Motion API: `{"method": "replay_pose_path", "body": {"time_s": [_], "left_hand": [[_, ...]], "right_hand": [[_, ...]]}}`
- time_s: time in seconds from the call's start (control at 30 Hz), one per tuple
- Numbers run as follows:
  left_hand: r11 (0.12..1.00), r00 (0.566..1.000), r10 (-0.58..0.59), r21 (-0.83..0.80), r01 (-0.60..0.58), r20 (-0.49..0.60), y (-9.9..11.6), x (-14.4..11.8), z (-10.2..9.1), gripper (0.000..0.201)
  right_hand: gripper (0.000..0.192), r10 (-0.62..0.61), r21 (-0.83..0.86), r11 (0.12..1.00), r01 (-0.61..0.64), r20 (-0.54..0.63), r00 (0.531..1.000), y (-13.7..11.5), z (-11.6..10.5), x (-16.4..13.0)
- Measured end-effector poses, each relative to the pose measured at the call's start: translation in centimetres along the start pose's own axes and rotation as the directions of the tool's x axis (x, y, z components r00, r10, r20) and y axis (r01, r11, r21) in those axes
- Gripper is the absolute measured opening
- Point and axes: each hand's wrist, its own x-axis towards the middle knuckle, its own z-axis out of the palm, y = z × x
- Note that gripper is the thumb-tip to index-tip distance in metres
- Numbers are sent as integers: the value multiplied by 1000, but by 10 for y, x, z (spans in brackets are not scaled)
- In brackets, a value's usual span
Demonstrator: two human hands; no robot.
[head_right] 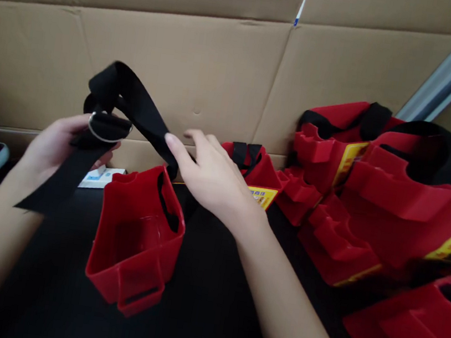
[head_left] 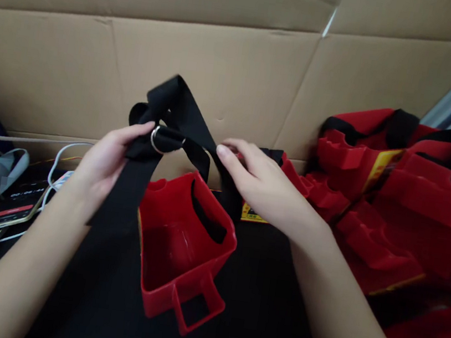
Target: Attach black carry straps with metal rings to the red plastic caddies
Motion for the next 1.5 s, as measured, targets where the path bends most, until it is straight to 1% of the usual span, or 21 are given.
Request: {"method": "replay_pose_path", "body": {"time_s": [0.03,0.07,0.1,0.13,0.17,0.27,0.37,0.43,0.5,0.6,0.7,0.8,0.87,0.93,1.03,1.13,1.2,1.27,1.37,1.43,1.5], "left_hand": [[962,990,-140,-237,139,13,0,1,7,27],[856,967,-252,-455,245,45,0,2,14,24],[743,945,-317,-597,303,86,1,1,22,20],[682,940,-325,-662,312,108,1,0,29,17],[668,944,-305,-677,308,128,1,-2,36,16],[760,949,-235,-569,315,211,-1,-9,48,20],[856,938,-206,-414,311,279,-3,-12,45,27],[896,935,-204,-330,298,290,-5,-13,40,29],[921,938,-198,-274,278,285,-6,-13,36,30],[951,940,-191,-183,248,281,-7,-12,34,34],[970,935,-240,38,238,262,-8,-10,29,46],[898,876,-366,367,244,313,-3,-9,15,61],[856,853,-375,489,169,363,6,-12,6,58],[859,876,-303,506,81,374,17,-18,4,49],[852,918,-225,523,22,328,31,-31,19,44],[800,943,-186,600,-18,275,33,-38,36,37],[798,957,-158,603,-22,243,28,-36,39,31],[835,956,-174,551,16,235,23,-31,33,28],[900,945,-219,424,99,244,20,-24,19,22],[925,939,-213,366,104,272,21,-22,12,21],[942,925,-169,332,50,340,22,-21,9,23]], "right_hand": [[52,-91,57,994,92,-24,996,-2,2,0],[58,-180,129,975,183,-36,983,-4,3,0],[68,-257,201,945,259,-40,966,-5,6,0],[76,-315,270,911,313,-36,948,-5,8,1],[82,-352,333,879,341,-31,936,-6,10,3],[71,-342,483,822,303,-6,940,-3,15,6],[58,-262,585,796,157,99,960,4,13,9],[63,-263,628,773,85,197,944,8,9,10],[70,-305,638,767,68,270,913,11,6,10],[69,-321,620,781,70,302,898,11,3,8],[64,-263,584,807,86,225,938,6,4,5],[52,-150,521,847,103,49,987,2,8,6],[41,-93,447,888,105,-50,994,3,13,8],[32,-83,368,922,117,-106,991,4,18,11],[28,-131,323,933,161,-115,985,5,24,13],[35,-155,358,918,169,-68,986,1,25,11],[33,-150,453,883,122,27,988,1,21,10],[28,-187,586,808,69,143,972,3,15,9],[42,-311,723,689,48,235,921,9,9,11],[43,-364,742,668,51,266,893,13,9,13],[43,-375,727,684,57,283,883,13,11,15]]}}
